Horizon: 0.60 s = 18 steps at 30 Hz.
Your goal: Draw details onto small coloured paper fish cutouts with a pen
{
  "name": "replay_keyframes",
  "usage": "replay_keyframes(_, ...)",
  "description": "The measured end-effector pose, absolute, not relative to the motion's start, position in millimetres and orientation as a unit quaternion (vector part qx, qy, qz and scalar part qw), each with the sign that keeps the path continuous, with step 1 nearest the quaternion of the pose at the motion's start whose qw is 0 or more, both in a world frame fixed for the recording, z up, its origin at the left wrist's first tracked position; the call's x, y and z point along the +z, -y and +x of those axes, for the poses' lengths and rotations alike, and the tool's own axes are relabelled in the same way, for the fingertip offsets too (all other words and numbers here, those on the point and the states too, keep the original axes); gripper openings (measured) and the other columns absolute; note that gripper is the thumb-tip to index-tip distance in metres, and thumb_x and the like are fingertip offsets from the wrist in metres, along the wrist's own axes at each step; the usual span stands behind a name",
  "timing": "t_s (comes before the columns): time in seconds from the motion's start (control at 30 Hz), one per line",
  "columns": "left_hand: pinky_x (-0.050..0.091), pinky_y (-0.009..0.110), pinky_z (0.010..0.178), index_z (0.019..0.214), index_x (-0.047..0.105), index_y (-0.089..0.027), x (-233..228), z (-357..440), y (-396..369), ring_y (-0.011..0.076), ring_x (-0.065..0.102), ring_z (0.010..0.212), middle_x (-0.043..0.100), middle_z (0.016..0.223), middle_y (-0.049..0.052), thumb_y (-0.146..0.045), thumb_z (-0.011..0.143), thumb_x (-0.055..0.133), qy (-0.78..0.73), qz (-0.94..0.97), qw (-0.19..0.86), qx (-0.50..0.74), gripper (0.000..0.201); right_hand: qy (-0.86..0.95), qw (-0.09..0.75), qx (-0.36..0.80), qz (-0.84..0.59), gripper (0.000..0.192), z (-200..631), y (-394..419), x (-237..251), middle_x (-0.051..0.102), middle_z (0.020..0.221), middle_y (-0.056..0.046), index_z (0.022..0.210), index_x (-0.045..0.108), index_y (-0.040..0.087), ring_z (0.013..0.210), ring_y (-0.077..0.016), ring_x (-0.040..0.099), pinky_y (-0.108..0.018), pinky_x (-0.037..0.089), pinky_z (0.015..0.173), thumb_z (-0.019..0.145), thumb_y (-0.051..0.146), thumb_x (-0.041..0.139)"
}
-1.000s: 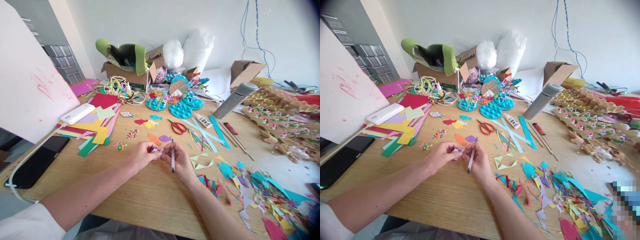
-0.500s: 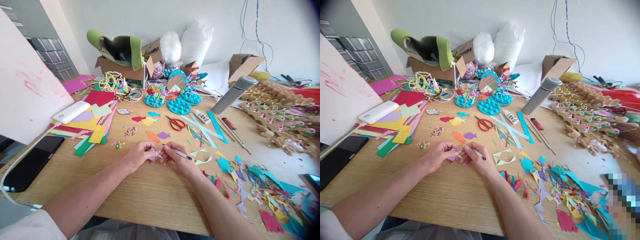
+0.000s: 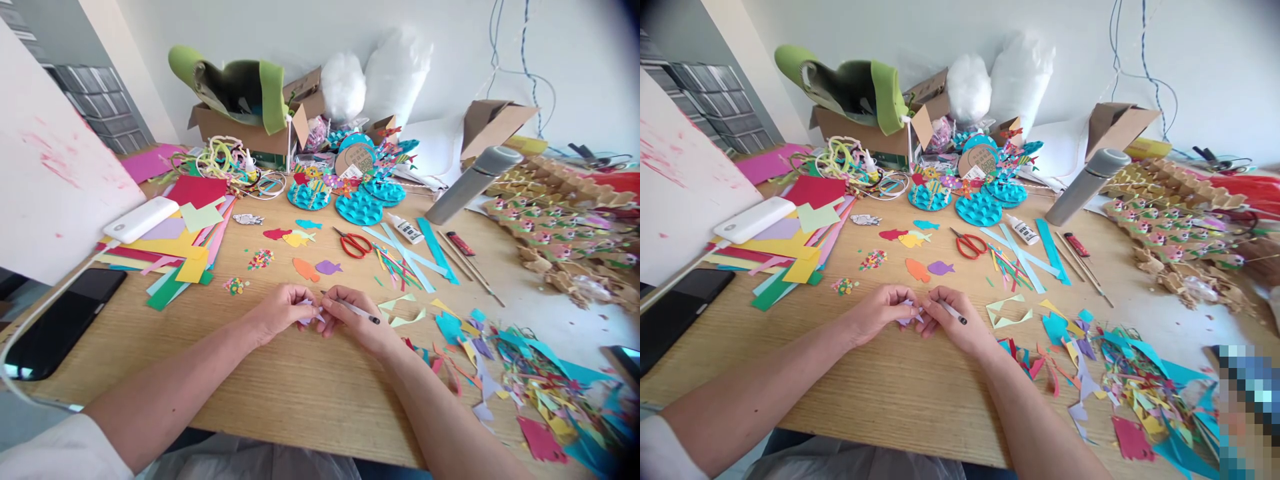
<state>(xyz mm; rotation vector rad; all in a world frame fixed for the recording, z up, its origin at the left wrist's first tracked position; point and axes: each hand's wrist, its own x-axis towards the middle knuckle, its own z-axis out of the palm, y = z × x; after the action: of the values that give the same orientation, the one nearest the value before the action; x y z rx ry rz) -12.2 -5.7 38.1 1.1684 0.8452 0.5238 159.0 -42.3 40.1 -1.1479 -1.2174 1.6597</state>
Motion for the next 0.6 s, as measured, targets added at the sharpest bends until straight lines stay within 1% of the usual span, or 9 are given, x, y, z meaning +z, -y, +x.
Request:
replay_keyframes(0.37,0.039,0.023,0.052,0.07,0.059,-0.015,37.6,-12.9,6.2,0.0105,0.051,0.054,0.062,0.06,0.002,-0.032,0.063,0.069,-0.39,0.525,0.717,0.242,0.021,0.466,0.376,0.661,-0.452,0.034,158.2,42.3,39.2,0.071,0.064,-0.006,0.075,0.053,0.017,0.052,-0.0148,0.064,-0.026,0.049,0.052,0.077,0.048,0.067)
replay_keyframes(0.6,0.039,0.023,0.052,0.07,0.059,-0.015,37.9,-13.3,6.6,0.01,0.05,0.054,0.06,0.059,0.001,-0.032,0.063,0.069,-0.391,0.526,0.714,0.246,0.021,0.466,0.377,0.662,-0.45,0.03,160.1,42.0,35.9,0.071,0.065,-0.006,0.076,0.056,0.016,0.053,-0.0153,0.065,-0.027,0.05,0.053,0.082,0.045,0.063)
